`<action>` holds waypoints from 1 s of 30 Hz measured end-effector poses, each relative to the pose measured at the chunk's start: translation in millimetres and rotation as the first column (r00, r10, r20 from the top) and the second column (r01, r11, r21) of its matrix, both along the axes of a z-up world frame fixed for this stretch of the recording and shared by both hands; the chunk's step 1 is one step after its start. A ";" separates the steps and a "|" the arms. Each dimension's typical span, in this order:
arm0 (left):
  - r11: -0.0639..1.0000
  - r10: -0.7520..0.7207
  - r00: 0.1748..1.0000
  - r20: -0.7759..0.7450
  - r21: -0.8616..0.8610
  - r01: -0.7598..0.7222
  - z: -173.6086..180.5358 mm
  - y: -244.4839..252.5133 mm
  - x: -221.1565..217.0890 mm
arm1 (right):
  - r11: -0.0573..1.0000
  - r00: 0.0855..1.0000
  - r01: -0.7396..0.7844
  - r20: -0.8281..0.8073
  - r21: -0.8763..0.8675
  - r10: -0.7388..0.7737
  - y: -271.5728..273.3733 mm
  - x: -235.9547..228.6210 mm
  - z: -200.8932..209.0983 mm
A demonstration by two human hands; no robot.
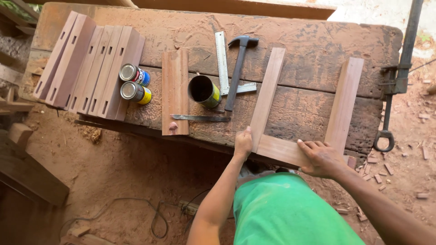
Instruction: The person applies glue to the end of a wooden rail, fits it into a rectangular frame of slats on the workbench, squares the joints, then places a long bar clamp across the frame and tightens it with a hammer to hold the assembly.
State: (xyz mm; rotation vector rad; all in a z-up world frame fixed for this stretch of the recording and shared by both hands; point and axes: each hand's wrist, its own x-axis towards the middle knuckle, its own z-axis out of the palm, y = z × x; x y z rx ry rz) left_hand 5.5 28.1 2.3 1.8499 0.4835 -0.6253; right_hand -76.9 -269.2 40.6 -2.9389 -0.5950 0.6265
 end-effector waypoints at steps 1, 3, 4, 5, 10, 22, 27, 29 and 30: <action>0.998 0.031 0.999 0.036 0.046 -0.032 -21.4 1.6 0.5 | 1.000 1.000 0.014 0.014 -0.003 -0.014 4.1 -2.5 -6.6; 0.994 0.054 0.995 0.079 0.094 -0.061 -46.0 5.5 1.9 | 0.999 0.999 0.033 0.033 -0.003 -0.033 11.5 -2.3 -19.9; 0.996 0.024 0.997 0.072 0.086 -0.031 -49.7 7.3 -1.5 | 0.998 0.997 0.062 0.038 -0.028 -0.061 14.9 -5.7 -26.5; 0.997 -0.005 0.998 0.066 0.078 0.000 -53.6 8.8 -4.6 | 0.995 0.995 0.090 0.042 -0.052 -0.088 17.9 -8.8 -33.4; 0.837 -0.526 0.529 0.666 0.518 0.180 -94.7 56.4 -19.2 | 0.983 0.983 0.181 0.026 -0.039 -0.180 16.8 -20.4 -52.2; 0.278 -0.953 0.093 0.288 0.712 0.645 -69.2 -62.9 -39.3 | 0.965 0.966 0.260 -0.012 0.026 -0.260 23.1 -23.2 -33.8; 0.309 -0.943 0.128 0.308 0.663 0.682 -63.7 -52.9 -34.7 | 0.847 0.783 0.457 0.330 0.270 -0.528 -42.7 -7.4 31.7; 0.372 -0.921 0.178 0.347 0.644 0.669 -46.7 -49.2 -28.6 | 0.482 0.515 0.790 0.016 0.378 -0.857 -105.1 -5.6 -21.9; 0.370 -0.923 0.181 0.341 0.649 0.665 -48.1 -51.3 -29.3 | 0.483 0.519 0.786 0.011 0.385 -0.854 -113.1 2.8 -23.9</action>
